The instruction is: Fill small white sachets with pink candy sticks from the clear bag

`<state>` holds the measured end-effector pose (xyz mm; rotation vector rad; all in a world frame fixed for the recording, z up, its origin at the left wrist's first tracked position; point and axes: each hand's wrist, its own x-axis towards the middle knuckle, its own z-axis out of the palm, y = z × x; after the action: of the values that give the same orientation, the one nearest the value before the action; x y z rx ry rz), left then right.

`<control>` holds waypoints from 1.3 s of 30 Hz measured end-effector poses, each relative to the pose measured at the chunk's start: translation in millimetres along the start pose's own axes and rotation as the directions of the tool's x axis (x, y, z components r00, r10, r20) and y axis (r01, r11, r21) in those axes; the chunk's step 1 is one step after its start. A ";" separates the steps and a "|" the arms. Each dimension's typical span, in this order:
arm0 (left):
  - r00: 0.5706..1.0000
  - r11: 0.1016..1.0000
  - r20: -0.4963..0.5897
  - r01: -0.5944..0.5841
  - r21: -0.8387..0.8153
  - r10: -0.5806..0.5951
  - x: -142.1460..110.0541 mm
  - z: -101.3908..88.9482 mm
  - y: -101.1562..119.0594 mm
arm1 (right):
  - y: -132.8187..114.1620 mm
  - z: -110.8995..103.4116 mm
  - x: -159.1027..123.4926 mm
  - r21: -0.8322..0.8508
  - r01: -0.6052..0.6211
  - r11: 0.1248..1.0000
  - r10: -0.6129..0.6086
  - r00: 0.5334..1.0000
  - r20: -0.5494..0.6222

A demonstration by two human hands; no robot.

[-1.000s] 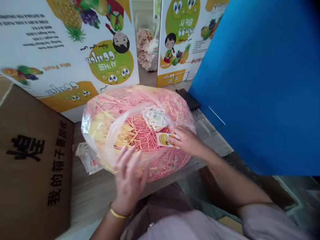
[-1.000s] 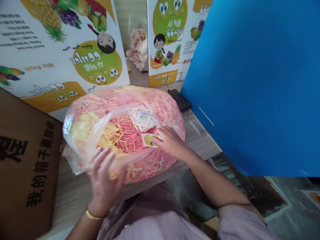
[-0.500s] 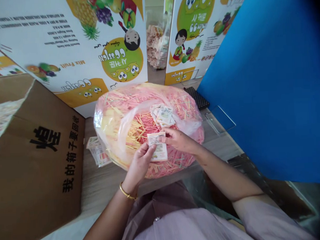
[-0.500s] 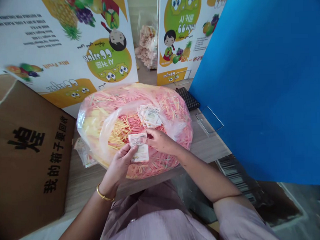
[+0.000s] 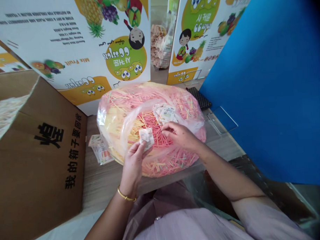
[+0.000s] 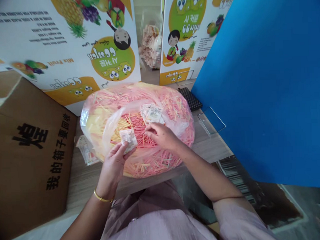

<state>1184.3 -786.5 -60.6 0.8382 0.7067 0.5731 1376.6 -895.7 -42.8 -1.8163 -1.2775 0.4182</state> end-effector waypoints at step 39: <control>0.994 0.997 -0.098 -0.052 -0.050 0.047 2.1 -15.6 0.9 | 11.0 38.9 48.8 -0.770 0.282 0.572 -0.121 0.958 0.261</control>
<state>1173.7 -777.3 -68.0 0.7849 0.7579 0.6773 1377.3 -836.2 -64.6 -2.3494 -2.0036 -0.2010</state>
